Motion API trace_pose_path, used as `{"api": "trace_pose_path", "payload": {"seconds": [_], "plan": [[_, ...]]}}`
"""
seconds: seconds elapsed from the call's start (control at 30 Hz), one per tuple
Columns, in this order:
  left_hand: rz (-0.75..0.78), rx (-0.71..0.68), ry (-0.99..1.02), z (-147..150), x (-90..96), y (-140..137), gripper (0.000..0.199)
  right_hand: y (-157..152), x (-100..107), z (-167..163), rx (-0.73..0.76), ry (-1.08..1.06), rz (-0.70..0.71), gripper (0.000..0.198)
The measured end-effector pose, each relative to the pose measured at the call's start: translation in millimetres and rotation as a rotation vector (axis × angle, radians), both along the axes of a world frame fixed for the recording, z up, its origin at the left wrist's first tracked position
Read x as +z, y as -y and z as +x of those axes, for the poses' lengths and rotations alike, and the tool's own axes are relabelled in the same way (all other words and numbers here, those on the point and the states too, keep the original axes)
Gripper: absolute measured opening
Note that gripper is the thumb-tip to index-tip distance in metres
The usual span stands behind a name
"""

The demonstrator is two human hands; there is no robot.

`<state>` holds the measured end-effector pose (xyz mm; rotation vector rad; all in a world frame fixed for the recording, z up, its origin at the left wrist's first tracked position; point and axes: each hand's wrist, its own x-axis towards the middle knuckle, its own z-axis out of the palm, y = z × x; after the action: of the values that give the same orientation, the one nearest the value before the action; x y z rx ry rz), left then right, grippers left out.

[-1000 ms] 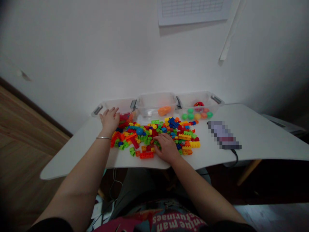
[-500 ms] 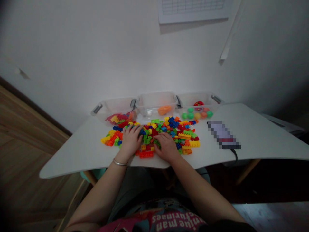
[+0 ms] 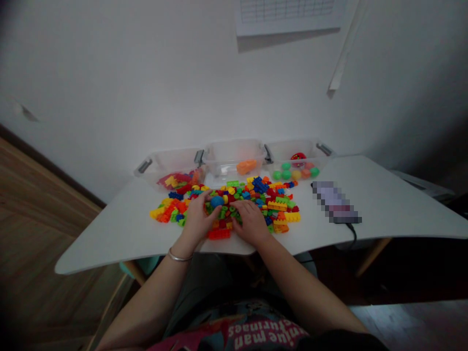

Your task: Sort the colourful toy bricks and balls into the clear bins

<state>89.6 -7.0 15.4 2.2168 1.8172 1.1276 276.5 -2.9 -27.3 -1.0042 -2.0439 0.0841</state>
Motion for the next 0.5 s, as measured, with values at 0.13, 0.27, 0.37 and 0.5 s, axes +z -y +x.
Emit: {"api": "trace_pose_path", "payload": {"seconds": [0.13,0.27,0.37,0.5], "plan": [[-0.052,-0.105,-0.024,22,-8.7,20,0.052,-1,-3,2,0.031,0.019,0.017,0.048],[-0.060,-0.120,-0.066,33,-19.3,30,0.049,-2,-5,2,0.050,0.037,0.007,0.043],[-0.035,-0.117,-0.127,31,-23.4,31,0.049,-3,-6,1,0.002,0.032,-0.018,0.033],[0.039,-0.062,-0.280,25,-26.0,31,0.051,-3,-5,-1,-0.064,0.034,-0.008,0.025]]}}
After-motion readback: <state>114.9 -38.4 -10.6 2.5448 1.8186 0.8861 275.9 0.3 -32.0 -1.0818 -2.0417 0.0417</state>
